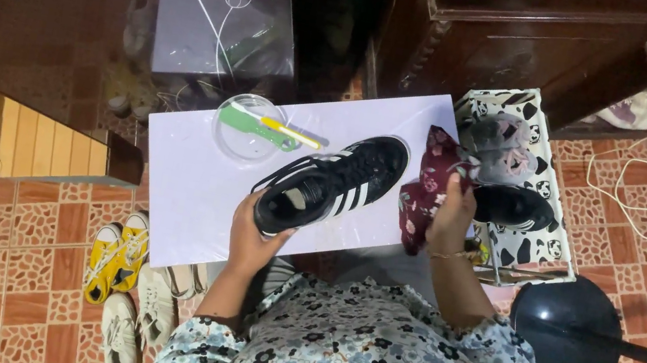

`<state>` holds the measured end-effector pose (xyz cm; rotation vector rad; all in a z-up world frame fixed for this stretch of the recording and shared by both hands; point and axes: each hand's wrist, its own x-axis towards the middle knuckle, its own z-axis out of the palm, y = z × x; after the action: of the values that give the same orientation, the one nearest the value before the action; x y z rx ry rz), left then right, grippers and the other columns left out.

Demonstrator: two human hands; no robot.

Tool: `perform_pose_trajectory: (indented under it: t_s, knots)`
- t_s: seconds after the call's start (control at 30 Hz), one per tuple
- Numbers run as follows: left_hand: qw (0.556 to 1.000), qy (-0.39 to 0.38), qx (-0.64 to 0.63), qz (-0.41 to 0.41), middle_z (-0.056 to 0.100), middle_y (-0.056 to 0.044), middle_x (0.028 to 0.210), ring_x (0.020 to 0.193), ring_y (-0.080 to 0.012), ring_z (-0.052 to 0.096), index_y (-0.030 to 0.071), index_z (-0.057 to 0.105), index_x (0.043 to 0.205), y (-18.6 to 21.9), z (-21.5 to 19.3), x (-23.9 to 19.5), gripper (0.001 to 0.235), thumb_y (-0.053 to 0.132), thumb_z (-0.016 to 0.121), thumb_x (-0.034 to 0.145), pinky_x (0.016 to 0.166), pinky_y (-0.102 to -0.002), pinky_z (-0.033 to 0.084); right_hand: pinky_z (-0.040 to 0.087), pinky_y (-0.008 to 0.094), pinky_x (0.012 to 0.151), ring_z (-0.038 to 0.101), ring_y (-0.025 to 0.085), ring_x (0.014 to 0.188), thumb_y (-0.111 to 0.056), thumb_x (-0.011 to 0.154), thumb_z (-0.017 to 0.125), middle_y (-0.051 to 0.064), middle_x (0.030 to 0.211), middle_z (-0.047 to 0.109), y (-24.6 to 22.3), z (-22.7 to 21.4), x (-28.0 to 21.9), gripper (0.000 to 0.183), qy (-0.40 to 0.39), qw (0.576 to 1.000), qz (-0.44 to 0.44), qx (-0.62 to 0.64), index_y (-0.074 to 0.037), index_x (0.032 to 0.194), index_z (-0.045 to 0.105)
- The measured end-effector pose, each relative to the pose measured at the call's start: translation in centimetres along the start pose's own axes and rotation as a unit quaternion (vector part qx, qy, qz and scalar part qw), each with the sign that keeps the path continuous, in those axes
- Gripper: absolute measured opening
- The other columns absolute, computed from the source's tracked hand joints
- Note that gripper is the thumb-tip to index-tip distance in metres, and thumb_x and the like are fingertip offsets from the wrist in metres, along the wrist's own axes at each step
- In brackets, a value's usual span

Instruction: The person wipes a black sneaker with a floral cloth, then uses a toothbrush to scrub the shoe's surface. The shoe is held and rotated to access different areas while cleaning.

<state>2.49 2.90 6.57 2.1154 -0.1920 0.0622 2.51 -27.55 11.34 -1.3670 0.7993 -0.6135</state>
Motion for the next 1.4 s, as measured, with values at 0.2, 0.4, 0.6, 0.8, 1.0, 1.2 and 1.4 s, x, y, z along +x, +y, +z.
perform_pose_trajectory:
  t_s: [0.2,0.4,0.6,0.8,1.0,1.2,1.4]
  knots:
    - [1.0,0.005,-0.005,0.014,0.061,-0.025,0.125,0.122,-0.0467,0.056,-0.003,0.054,0.13,0.2,-0.2,0.0,0.085,0.012,0.096,0.058,0.11,-0.058,0.041,0.012,0.049,0.124,0.019,0.033,0.155,0.006,0.093,0.063,0.012,0.168,0.03,9.3,1.9,-3.1,0.06,-0.256,0.872,-0.29,-0.3,-0.011,0.149,0.053]
    - [1.0,0.004,-0.012,0.024,0.062,-0.026,0.122,0.119,-0.0472,0.058,-0.003,0.055,0.129,0.7,-0.2,0.3,0.085,0.012,0.096,0.056,0.109,-0.058,0.042,0.019,0.045,0.124,0.029,0.031,0.152,0.008,0.088,0.066,0.011,0.162,0.041,10.3,0.4,-4.8,0.061,-0.279,0.854,-0.324,-0.297,-0.007,0.146,0.056]
    - [1.0,0.004,-0.013,0.018,0.062,-0.026,0.122,0.119,-0.0457,0.058,-0.003,0.055,0.129,0.0,-0.1,0.0,0.086,0.014,0.098,0.056,0.109,-0.057,0.042,0.029,0.043,0.123,0.039,0.031,0.148,0.008,0.087,0.065,0.012,0.155,0.052,9.7,-2.1,-5.3,0.044,-0.347,0.85,-0.3,-0.26,0.002,0.13,0.064]
    - [1.0,0.003,-0.013,0.022,0.061,-0.026,0.124,0.121,-0.0453,0.056,-0.004,0.055,0.13,-0.2,0.0,0.0,0.087,0.016,0.098,0.057,0.11,-0.056,0.042,0.046,0.042,0.102,0.067,0.025,0.111,-0.039,0.102,0.061,0.01,0.113,0.073,5.6,-4.2,-1.4,0.032,-0.159,0.955,0.047,-0.246,-0.016,0.119,0.073]
    - [1.0,-0.007,-0.027,-0.005,0.062,-0.022,0.127,0.124,-0.0426,0.055,0.001,0.056,0.133,-0.4,-0.4,0.1,0.09,0.019,0.099,0.057,0.112,-0.056,0.039,0.045,0.044,0.101,0.066,0.03,0.113,-0.04,0.108,0.057,0.013,0.112,0.072,5.4,0.6,3.5,0.031,-0.177,0.951,-0.052,-0.249,-0.012,0.112,0.071]
    - [0.998,-0.035,-0.06,-0.006,0.063,-0.021,0.128,0.124,-0.0416,0.056,0.003,0.054,0.139,-0.8,-1.1,0.7,0.1,0.023,0.1,0.052,0.112,-0.057,0.038,0.02,0.048,0.123,0.036,0.033,0.149,0.012,0.086,0.065,0.014,0.157,0.049,8.7,-0.1,-3.4,0.048,-0.318,0.851,-0.339,-0.243,0.001,0.132,0.063]
    - [0.993,-0.081,-0.074,0.034,0.065,-0.015,0.131,0.126,-0.0399,0.057,0.011,0.058,0.139,-1.2,-1.5,1.9,0.098,0.02,0.1,0.05,0.112,-0.056,0.041,0.037,0.047,0.118,0.054,0.033,0.135,-0.011,0.098,0.064,0.016,0.136,0.066,7.7,-3.5,-5.4,0.031,-0.395,0.869,-0.205,-0.218,0.0,0.127,0.069]
